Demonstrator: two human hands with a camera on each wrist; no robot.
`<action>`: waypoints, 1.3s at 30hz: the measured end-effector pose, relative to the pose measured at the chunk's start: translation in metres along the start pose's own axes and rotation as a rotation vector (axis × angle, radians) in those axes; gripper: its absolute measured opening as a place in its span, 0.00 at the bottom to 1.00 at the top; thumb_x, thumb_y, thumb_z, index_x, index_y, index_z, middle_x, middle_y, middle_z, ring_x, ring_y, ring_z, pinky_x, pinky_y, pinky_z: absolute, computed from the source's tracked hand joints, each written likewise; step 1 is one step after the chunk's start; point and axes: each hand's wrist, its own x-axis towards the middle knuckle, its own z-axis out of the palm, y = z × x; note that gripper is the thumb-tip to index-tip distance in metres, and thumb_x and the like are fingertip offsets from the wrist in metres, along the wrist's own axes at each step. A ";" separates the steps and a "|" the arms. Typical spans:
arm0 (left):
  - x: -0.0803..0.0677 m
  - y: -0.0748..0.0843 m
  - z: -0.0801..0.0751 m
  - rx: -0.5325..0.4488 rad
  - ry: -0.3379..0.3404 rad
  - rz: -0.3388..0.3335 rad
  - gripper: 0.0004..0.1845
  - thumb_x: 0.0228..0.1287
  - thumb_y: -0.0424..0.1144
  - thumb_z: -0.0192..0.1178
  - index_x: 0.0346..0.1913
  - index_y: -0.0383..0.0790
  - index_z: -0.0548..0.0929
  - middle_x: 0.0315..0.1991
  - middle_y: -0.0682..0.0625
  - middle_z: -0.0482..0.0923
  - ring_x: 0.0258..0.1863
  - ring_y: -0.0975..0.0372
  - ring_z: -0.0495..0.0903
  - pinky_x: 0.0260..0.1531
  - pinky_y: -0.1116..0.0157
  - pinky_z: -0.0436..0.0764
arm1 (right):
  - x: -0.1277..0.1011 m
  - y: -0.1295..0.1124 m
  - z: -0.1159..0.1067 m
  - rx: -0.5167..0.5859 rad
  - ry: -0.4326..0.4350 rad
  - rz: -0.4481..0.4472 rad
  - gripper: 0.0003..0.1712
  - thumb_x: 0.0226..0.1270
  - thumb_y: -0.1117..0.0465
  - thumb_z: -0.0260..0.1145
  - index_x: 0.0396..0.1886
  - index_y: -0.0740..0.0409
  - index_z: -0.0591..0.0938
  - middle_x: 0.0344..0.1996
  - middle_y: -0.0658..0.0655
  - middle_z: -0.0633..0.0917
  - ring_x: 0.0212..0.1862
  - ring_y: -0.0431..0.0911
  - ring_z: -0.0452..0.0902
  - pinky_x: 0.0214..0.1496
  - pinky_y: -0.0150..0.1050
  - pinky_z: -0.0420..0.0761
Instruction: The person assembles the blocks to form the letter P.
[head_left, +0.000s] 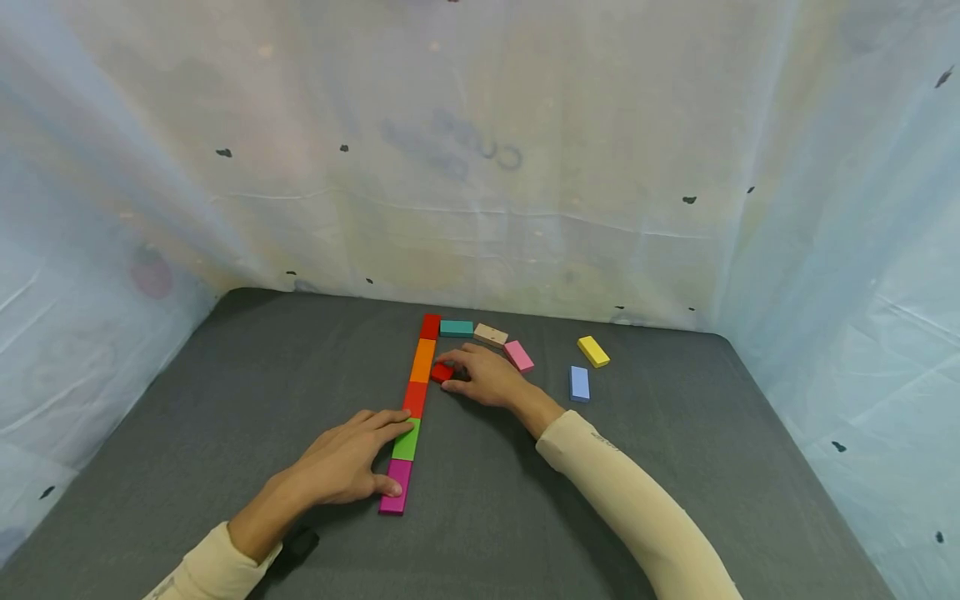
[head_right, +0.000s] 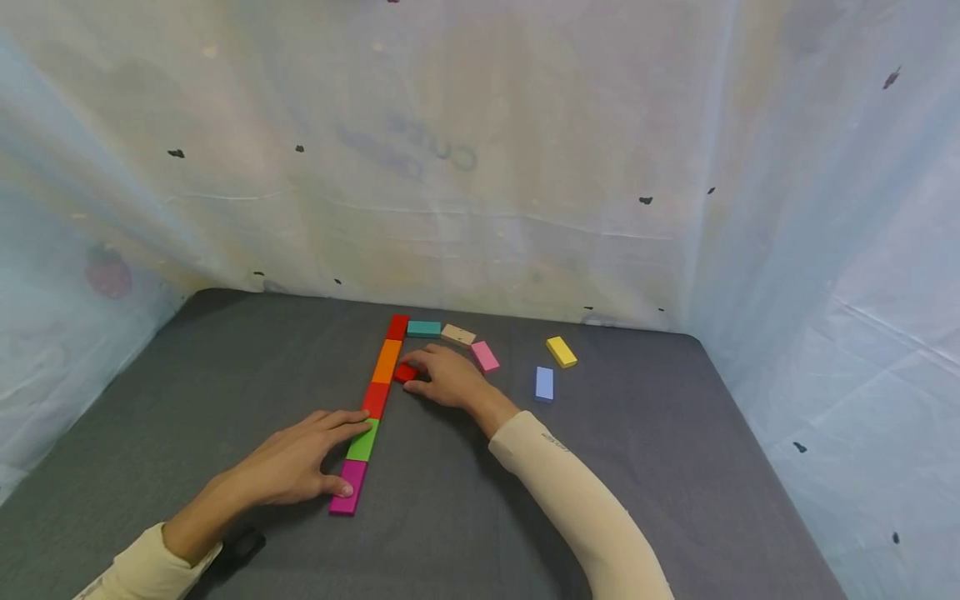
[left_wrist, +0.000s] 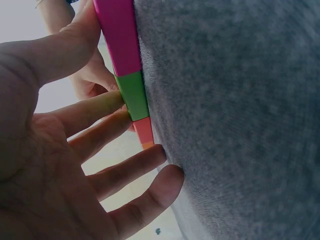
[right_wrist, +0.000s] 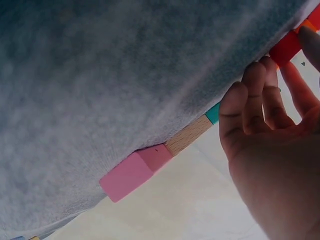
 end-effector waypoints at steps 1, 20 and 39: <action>0.000 0.000 0.000 0.001 0.001 0.000 0.45 0.43 0.58 0.73 0.67 0.53 0.70 0.69 0.55 0.66 0.64 0.57 0.67 0.53 0.49 0.76 | 0.000 0.000 0.000 0.001 0.000 -0.003 0.28 0.66 0.44 0.62 0.65 0.41 0.72 0.51 0.51 0.78 0.51 0.44 0.77 0.57 0.42 0.77; 0.002 0.001 0.000 0.002 -0.005 -0.006 0.45 0.43 0.57 0.73 0.68 0.52 0.70 0.69 0.56 0.65 0.65 0.57 0.67 0.56 0.49 0.74 | -0.002 -0.001 0.001 -0.010 -0.013 -0.028 0.27 0.65 0.43 0.62 0.64 0.39 0.74 0.48 0.48 0.78 0.46 0.41 0.75 0.54 0.39 0.77; 0.001 0.001 -0.001 -0.007 -0.006 -0.006 0.45 0.42 0.57 0.74 0.67 0.53 0.70 0.69 0.56 0.65 0.64 0.57 0.68 0.54 0.49 0.75 | -0.001 -0.001 0.003 0.007 0.003 -0.029 0.25 0.63 0.42 0.64 0.58 0.42 0.77 0.47 0.46 0.79 0.45 0.39 0.74 0.54 0.37 0.77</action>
